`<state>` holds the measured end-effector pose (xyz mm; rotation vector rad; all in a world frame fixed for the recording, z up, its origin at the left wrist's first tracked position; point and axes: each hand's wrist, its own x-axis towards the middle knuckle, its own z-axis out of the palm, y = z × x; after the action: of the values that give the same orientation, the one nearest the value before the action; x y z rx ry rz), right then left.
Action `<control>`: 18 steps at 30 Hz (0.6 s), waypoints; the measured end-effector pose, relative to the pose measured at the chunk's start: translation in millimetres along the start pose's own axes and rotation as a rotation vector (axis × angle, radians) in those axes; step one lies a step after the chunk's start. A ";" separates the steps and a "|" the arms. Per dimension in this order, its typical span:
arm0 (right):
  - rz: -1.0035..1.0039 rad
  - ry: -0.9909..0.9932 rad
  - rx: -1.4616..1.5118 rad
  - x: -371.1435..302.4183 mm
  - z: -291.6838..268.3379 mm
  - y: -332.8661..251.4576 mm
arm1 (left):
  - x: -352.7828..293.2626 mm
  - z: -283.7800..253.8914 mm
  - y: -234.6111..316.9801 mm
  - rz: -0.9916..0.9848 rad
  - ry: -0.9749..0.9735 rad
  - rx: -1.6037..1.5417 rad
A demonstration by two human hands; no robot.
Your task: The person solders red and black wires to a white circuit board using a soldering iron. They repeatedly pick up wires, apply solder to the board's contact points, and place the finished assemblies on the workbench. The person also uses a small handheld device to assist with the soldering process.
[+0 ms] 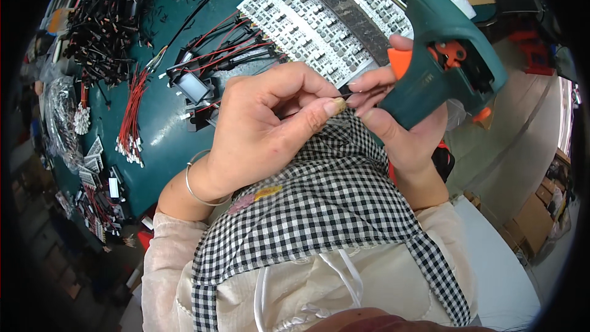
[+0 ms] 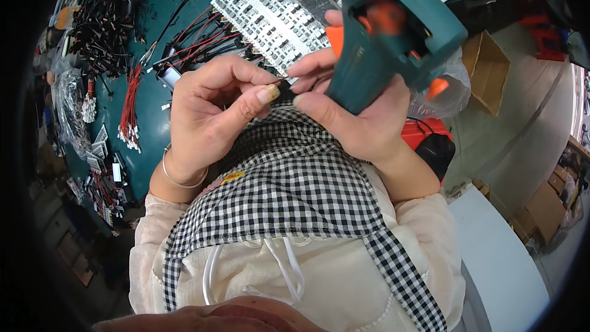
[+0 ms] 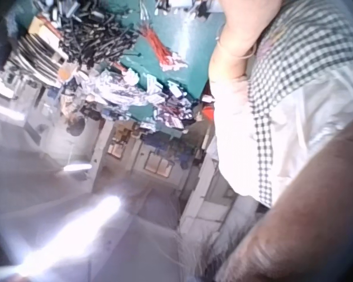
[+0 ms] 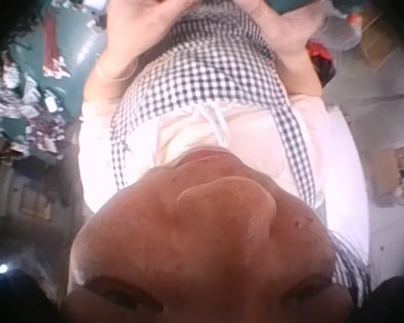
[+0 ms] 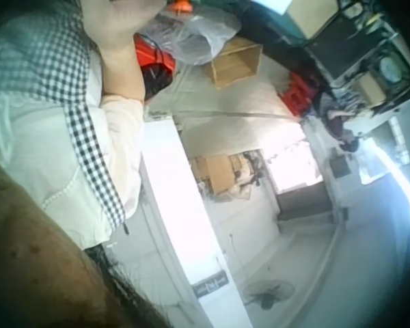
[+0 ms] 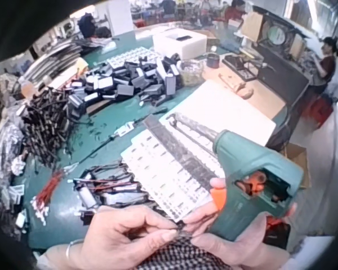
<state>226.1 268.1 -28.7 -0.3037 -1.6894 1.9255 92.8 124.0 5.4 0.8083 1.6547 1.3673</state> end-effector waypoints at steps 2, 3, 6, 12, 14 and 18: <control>0.007 0.001 -0.013 0.9 2.8 0.4 | -0.3 2.0 -1.4 -0.021 -0.017 0.025; 0.010 0.002 -0.020 0.8 3.0 1.4 | -0.4 3.0 -2.2 -0.032 -0.026 0.038; -0.071 -0.002 -0.136 2.2 -0.4 6.3 | 0.2 2.6 -4.1 -0.023 -0.043 0.055; -0.123 -0.075 -0.253 4.7 -5.9 10.3 | 1.1 4.2 -6.7 -0.029 0.043 -0.072; -0.086 -0.106 -0.275 2.6 -5.9 9.2 | 1.9 2.7 -9.2 -0.004 0.072 -0.105; 0.042 -0.204 -0.283 -2.7 -4.1 -2.4 | 1.5 -5.2 -9.0 0.004 0.114 0.293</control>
<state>231.0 270.2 -27.5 -0.2571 -2.1108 1.7949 87.8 121.1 -3.3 0.9135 1.9735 1.2079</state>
